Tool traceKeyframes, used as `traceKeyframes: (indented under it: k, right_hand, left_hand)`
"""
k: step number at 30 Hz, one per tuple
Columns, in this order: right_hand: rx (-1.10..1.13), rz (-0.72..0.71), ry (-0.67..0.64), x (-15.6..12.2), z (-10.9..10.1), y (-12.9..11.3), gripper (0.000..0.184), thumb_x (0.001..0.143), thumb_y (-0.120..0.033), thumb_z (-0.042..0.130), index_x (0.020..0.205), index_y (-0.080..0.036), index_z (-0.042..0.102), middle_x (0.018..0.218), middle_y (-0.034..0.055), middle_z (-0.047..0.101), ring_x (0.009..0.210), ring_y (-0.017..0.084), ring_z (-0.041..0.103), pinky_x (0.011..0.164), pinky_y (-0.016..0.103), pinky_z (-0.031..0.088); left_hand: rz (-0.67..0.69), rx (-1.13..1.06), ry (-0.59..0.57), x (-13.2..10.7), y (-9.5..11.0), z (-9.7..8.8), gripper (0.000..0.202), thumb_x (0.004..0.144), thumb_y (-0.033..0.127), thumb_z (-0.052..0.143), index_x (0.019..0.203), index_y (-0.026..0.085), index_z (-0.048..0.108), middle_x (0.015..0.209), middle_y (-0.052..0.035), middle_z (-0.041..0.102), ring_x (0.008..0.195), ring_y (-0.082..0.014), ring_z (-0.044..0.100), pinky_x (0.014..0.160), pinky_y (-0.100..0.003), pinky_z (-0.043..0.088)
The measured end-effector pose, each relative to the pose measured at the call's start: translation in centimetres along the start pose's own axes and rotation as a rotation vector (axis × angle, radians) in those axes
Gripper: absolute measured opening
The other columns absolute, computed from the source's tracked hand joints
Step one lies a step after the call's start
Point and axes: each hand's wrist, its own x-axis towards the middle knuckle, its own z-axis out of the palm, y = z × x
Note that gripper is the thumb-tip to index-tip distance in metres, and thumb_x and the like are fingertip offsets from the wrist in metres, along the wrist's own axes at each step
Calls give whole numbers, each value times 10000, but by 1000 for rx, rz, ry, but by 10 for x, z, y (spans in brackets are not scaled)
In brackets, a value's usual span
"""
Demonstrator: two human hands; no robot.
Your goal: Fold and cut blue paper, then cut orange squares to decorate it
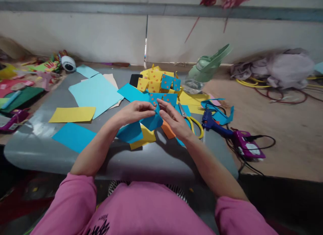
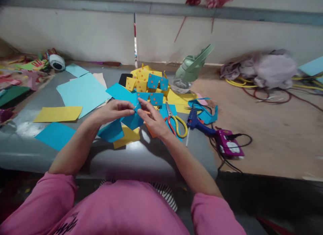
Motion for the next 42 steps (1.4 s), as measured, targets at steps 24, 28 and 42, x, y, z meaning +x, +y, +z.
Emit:
traceKeyframes:
  k: [24,28,42]
  right_hand:
    - [-1151,-889,-123,-65,5,-5,155,934,-100,604,1012,-178,713,903,64,761,832,198,614,732,354,450]
    - [-1084,-697,-220,-88,16,26,116,962,-169,604,962,-178,719,886,54,765,809,187,614,732,334,452]
    - [-982,-559,-248,-89,15,34,104,966,-193,601,992,-214,699,952,50,765,843,186,620,745,331,448]
  left_hand:
    - [592,1181,266,-87,-34,61,240,1013,136,423,969,156,658,992,-82,742,813,-171,677,740,-296,523]
    - [438,1134,148,-106,-66,77,274,1028,149,390,968,175,657,969,-55,755,799,-148,691,748,-277,531]
    - [402,936,-16,-95,-71,57,267,1027,285,447,979,195,694,1015,-58,754,879,-166,689,720,-266,508]
